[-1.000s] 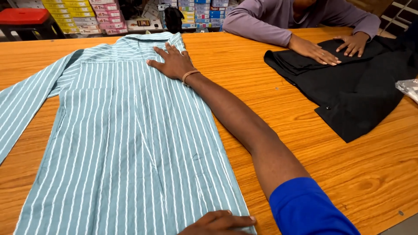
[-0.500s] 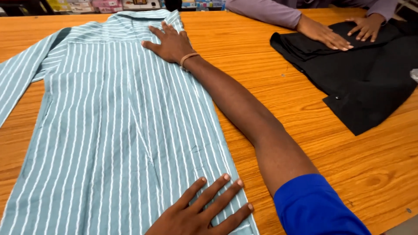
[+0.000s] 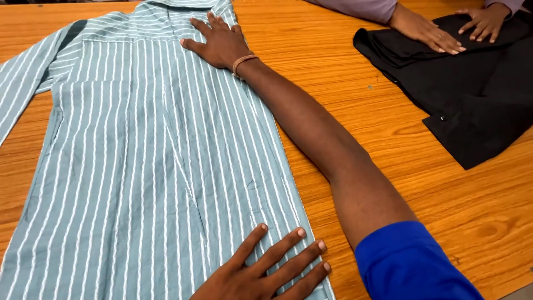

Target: The recorder is folding a long-sleeved striped shirt on a wooden table.

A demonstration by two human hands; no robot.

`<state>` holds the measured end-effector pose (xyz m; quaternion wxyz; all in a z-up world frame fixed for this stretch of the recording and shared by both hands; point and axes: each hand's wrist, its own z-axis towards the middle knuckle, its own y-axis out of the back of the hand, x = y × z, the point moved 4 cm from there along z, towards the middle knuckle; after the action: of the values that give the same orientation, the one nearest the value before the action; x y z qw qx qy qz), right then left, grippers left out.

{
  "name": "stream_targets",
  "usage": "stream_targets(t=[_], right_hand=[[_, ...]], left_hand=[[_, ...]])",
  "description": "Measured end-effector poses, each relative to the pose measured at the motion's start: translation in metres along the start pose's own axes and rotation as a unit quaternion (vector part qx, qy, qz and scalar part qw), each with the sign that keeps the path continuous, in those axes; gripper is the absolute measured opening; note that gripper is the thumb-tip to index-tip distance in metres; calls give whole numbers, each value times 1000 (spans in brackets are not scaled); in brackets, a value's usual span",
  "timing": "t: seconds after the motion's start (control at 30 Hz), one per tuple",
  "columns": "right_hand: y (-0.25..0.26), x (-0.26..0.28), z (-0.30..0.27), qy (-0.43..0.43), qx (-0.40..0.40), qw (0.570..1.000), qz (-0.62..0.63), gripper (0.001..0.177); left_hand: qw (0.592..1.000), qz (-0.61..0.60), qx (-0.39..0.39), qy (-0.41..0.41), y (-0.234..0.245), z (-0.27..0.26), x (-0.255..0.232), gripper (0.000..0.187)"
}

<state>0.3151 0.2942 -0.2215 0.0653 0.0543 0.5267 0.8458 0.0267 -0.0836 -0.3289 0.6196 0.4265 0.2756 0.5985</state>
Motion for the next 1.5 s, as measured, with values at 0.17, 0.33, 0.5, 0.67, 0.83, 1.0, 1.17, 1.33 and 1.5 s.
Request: stream_targets(t=[0.17,0.33,0.5,0.67,0.83,1.0,1.17,1.33,1.5], right_hand=[[-2,-1,1,2,6,1000,5,86],[3,2,-4,0,24,1000,15,87],[3,-5,2,-14,52,997,47,89],[6,3,-4,-20,102,990,92,90],[11,0,-2,-37,142,985,93,90],[9,-1,-5,-33,139,987,78,89],[8,-1,-5,-27,118,990,73,89],[7,-2,-3,-16,102,992,67,88],[4,-4,-5,-4,94,994,57,88]], left_hand=[[1000,-3,7,-9,12,4,0,59],[999,-12,17,-29,29,11,-2,58],[997,-45,27,-65,50,30,-10,62],[983,-133,117,-48,62,39,-5,61],[972,-196,124,-45,85,54,4,57],[954,-267,130,-46,76,44,-5,54],[925,-357,116,-53,51,37,-18,51],[940,-326,91,-45,73,37,-5,52],[981,-185,52,32,130,51,20,55]])
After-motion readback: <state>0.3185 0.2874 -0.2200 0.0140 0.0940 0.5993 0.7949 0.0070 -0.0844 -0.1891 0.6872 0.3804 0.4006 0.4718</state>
